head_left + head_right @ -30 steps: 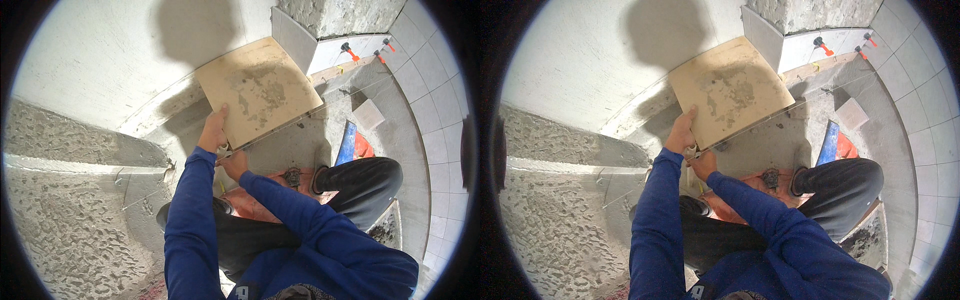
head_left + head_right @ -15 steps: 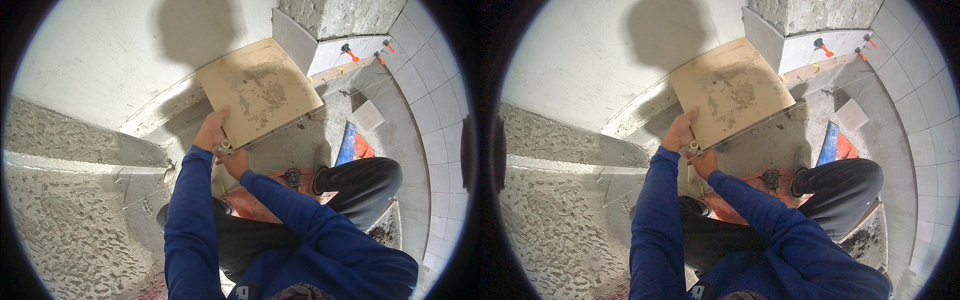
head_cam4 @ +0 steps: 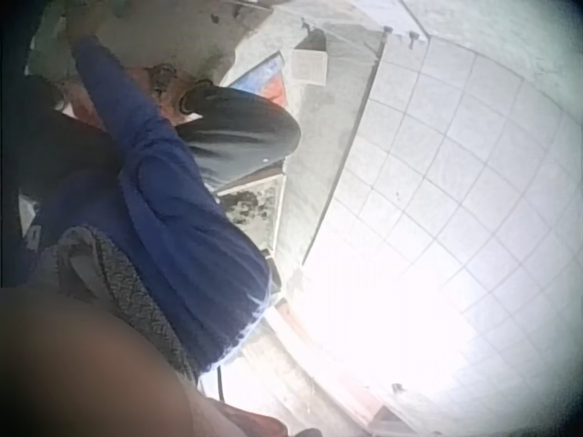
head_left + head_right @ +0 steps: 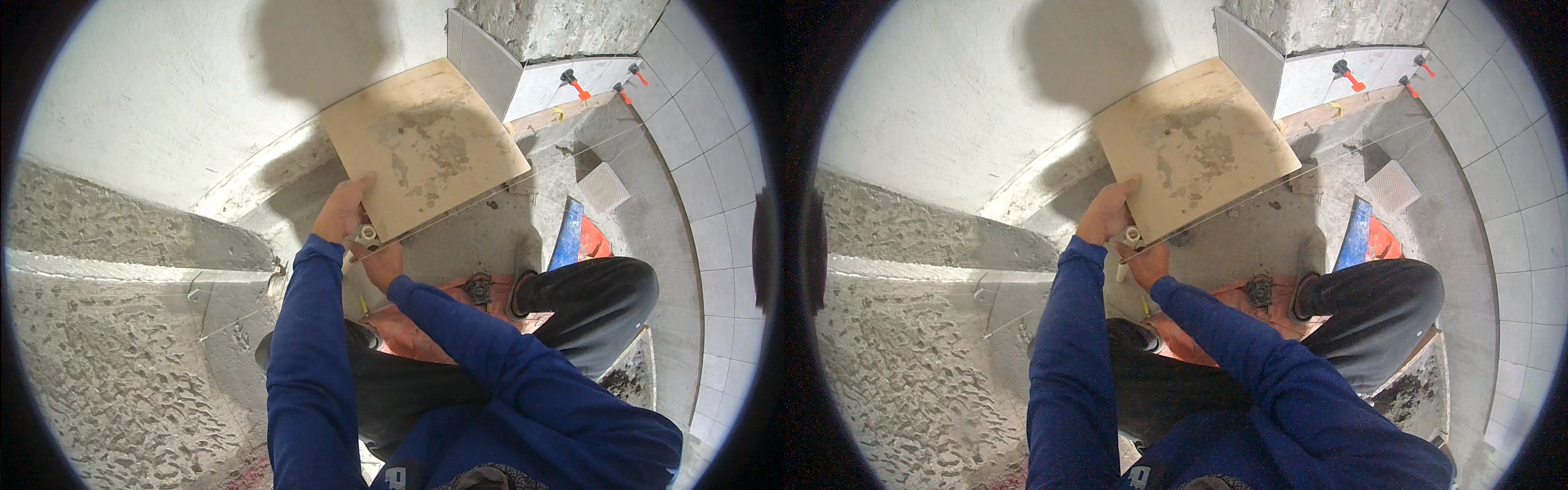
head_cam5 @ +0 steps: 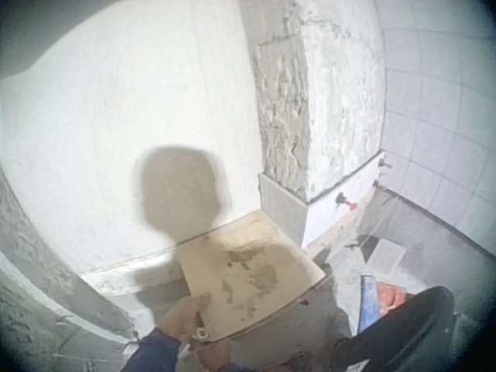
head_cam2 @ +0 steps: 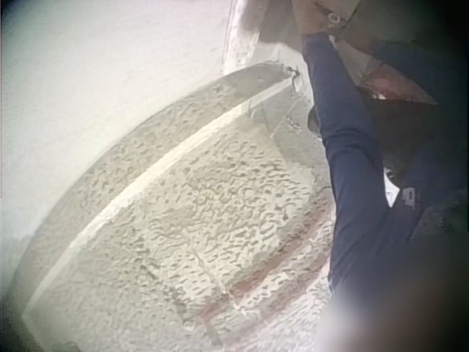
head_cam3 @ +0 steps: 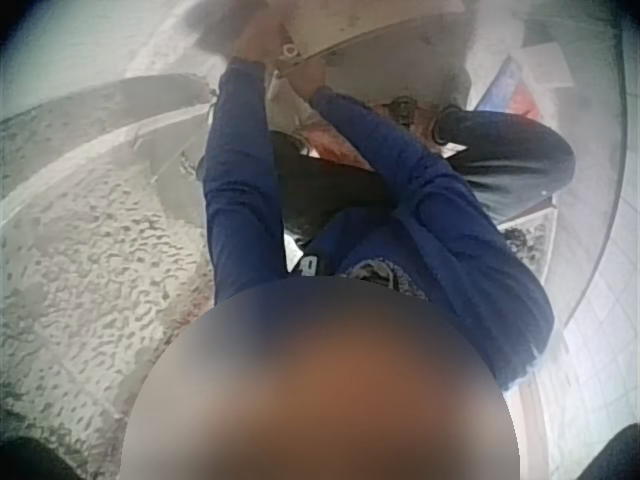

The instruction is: The person sits on the floor and measures a tile using a tape measure, then marks it with a pencil. They repeatedly reposition the tape measure and make additional marks on the tile surface.

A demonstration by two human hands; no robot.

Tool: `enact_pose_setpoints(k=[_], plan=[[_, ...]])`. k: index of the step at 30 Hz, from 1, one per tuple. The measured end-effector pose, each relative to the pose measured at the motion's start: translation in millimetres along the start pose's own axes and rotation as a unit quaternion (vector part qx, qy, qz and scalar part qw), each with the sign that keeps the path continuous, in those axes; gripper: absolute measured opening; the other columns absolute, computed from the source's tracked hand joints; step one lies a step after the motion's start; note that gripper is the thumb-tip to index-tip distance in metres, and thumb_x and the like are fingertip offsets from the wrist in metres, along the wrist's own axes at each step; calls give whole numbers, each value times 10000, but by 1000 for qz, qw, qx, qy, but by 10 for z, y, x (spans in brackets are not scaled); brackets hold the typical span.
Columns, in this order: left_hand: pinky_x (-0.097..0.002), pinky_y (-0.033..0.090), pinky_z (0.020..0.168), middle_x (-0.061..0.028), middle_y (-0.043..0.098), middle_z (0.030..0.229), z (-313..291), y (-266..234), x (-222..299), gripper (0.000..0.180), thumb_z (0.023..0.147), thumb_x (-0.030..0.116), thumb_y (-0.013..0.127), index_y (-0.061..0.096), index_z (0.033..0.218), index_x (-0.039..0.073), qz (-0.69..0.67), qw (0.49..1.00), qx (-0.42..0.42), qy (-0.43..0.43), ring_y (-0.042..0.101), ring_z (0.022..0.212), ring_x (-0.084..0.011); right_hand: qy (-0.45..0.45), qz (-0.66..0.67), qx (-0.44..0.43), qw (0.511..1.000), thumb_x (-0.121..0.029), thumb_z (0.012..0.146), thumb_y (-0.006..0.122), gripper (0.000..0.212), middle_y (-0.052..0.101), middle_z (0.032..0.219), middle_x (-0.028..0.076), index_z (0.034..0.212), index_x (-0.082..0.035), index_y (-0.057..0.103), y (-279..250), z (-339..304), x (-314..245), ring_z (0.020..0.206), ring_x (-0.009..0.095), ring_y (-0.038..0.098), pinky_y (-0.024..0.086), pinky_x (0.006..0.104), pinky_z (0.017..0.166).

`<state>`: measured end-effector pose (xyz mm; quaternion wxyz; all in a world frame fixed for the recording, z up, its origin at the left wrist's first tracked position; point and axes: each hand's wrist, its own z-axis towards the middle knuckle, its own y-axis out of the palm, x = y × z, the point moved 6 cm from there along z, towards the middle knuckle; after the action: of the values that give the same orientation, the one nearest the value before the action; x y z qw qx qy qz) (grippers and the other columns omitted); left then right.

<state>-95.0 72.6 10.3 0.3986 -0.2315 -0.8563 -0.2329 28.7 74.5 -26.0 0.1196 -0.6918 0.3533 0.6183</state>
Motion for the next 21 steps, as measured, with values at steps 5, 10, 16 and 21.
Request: enact_pose_setpoints(k=[5,10,16,21], plan=[[-482,504,903,-167,603,1233,-57,53,25,461,972,282,566,499,1295,-40,-19,1000,11,-19,621,1065,-328,-31,-21,9,999,-85,778,765,267,681,831,94,982,17,627,-7,-12,-94,676,156,645,521,311,609],[-463,480,964,-165,588,1258,-93,80,45,469,978,279,557,480,1308,-46,-20,1000,8,-22,601,1113,-312,-10,-20,10,1000,-109,786,765,272,677,777,99,968,30,619,-21,-53,-82,620,146,628,508,313,570],[-457,485,954,-161,585,1256,-65,61,46,483,971,287,577,481,1300,-53,-24,1000,-8,-8,602,1101,-315,13,-25,12,1000,-122,791,760,301,687,812,116,1009,31,620,-5,-33,52,665,168,648,514,330,608],[-452,496,937,-159,582,1256,-101,69,55,472,969,278,582,484,1295,-50,-23,1000,-12,1,607,1090,-301,-14,-88,23,996,-136,784,762,341,694,927,140,1060,6,621,-23,-13,92,805,224,668,519,369,718]])
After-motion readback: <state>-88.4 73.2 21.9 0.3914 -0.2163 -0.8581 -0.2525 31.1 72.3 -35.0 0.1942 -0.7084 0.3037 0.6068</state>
